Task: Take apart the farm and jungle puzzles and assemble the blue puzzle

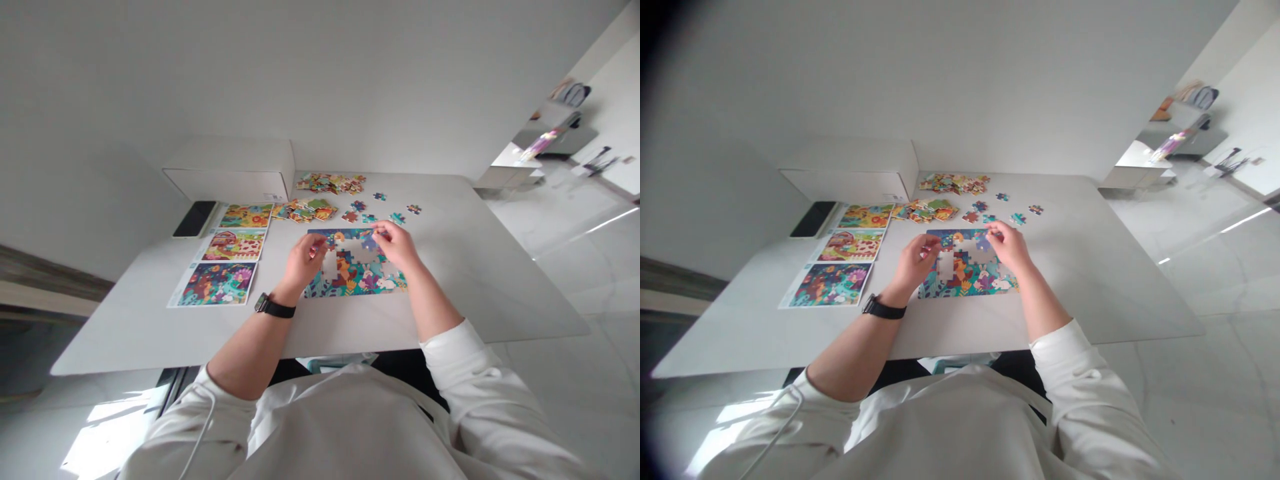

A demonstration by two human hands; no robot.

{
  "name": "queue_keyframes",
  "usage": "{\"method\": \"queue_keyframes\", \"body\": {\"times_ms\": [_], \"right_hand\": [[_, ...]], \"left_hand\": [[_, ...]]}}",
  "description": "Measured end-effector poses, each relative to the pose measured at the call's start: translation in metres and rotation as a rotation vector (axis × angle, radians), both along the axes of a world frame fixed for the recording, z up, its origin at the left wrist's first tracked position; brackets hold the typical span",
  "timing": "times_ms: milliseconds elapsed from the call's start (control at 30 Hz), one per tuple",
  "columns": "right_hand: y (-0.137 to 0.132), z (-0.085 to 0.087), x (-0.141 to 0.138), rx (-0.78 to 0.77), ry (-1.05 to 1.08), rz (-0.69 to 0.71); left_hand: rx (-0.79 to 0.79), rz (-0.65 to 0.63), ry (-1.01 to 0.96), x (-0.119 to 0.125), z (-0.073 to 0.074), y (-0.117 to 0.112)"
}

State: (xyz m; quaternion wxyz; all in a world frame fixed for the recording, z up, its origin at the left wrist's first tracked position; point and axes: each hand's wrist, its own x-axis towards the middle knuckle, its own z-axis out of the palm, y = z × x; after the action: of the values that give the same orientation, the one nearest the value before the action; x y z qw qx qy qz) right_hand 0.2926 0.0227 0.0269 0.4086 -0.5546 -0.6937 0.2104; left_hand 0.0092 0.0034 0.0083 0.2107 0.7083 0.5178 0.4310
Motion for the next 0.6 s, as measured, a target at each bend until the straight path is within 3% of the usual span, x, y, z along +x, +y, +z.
{"method": "queue_keyframes", "body": {"times_ms": [100, 233, 333, 467, 600], "right_hand": [[-0.019, 0.001, -0.039, 0.006, 0.013, 0.187], [-0.031, 0.001, -0.066, -0.015, -0.073, 0.262], [-0.029, -0.003, -0.068, 0.019, -0.036, 0.241], [-0.023, -0.008, -0.061, 0.125, 0.049, 0.189], [-0.025, -0.007, -0.059, 0.253, -0.059, 0.255]], "left_hand": [[-0.04, -0.089, -0.004, 0.004, 0.002, -0.005], [-0.11, -0.189, 0.027, 0.008, 0.006, -0.009], [-0.173, -0.169, -0.012, 0.008, 0.006, -0.008], [-0.288, -0.14, -0.218, 0.007, 0.001, -0.003], [-0.336, -0.131, -0.412, 0.008, -0.003, 0.002]]}}
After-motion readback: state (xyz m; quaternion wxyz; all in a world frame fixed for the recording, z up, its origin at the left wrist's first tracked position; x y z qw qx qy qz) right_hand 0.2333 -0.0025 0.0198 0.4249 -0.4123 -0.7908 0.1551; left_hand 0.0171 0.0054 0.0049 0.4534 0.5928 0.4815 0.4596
